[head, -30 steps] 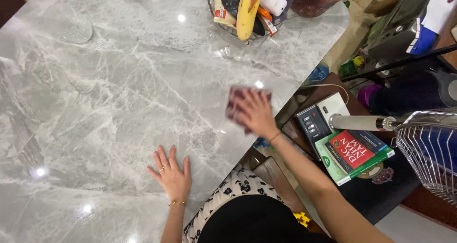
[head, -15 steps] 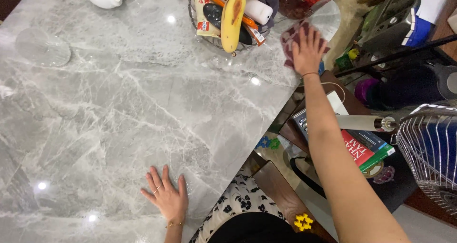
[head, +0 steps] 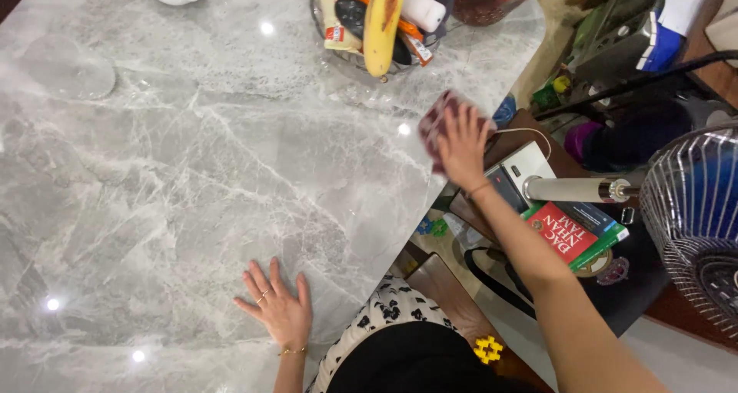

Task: The person wipes a marble dining table with a maroon cloth, moving around the table to clean different sections. They shift items like a teapot, glass, and a small box to reach underneath and continue wiping the surface.

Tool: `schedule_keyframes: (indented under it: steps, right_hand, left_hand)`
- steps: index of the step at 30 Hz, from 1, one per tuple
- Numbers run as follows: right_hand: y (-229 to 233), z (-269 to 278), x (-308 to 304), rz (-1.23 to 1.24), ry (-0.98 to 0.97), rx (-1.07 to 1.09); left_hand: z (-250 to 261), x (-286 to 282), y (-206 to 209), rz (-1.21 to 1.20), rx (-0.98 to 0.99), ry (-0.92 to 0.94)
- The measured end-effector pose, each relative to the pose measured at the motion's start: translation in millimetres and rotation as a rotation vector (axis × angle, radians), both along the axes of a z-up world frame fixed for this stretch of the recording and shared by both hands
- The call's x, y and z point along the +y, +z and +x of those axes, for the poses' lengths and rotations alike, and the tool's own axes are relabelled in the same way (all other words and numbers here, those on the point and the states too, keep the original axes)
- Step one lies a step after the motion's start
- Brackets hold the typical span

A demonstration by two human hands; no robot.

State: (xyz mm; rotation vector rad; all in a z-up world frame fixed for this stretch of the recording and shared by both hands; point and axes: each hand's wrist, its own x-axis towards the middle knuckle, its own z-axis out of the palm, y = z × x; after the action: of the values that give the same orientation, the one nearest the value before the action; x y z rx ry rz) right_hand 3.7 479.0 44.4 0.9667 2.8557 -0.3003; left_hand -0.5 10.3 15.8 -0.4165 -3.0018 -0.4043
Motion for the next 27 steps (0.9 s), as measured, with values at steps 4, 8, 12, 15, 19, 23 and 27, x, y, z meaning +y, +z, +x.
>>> schedule_keyframes:
  steps: [4,8,12,15,19,23,27]
  right_hand:
    - [-26,-3,-53,0.246,0.321,0.180]
    - [-25,-46,-91,0.252,0.467,0.238]
    - [-36,-119,-103,0.252,0.525,0.301]
    - [-47,-180,-109,0.332,0.496,0.282]
    - [-53,-260,-114,0.347,0.461,0.343]
    - [-73,-334,-104,0.311,0.396,0.357]
    - [-100,-389,-110,0.364,0.353,0.389]
  left_hand:
    - [-2,-3,-5,-0.082,-0.104,0.008]
    - [-3,-3,0,-0.040,-0.118,-0.003]
    - [-4,-3,3,-0.041,-0.033,0.023]
    - [-3,-5,1,-0.043,-0.082,0.019]
    - [-5,-5,1,-0.087,-0.087,0.018]
    - [-6,-7,-2,-0.075,-0.066,0.011]
    - [-8,-9,-4,-0.049,-0.046,0.023]
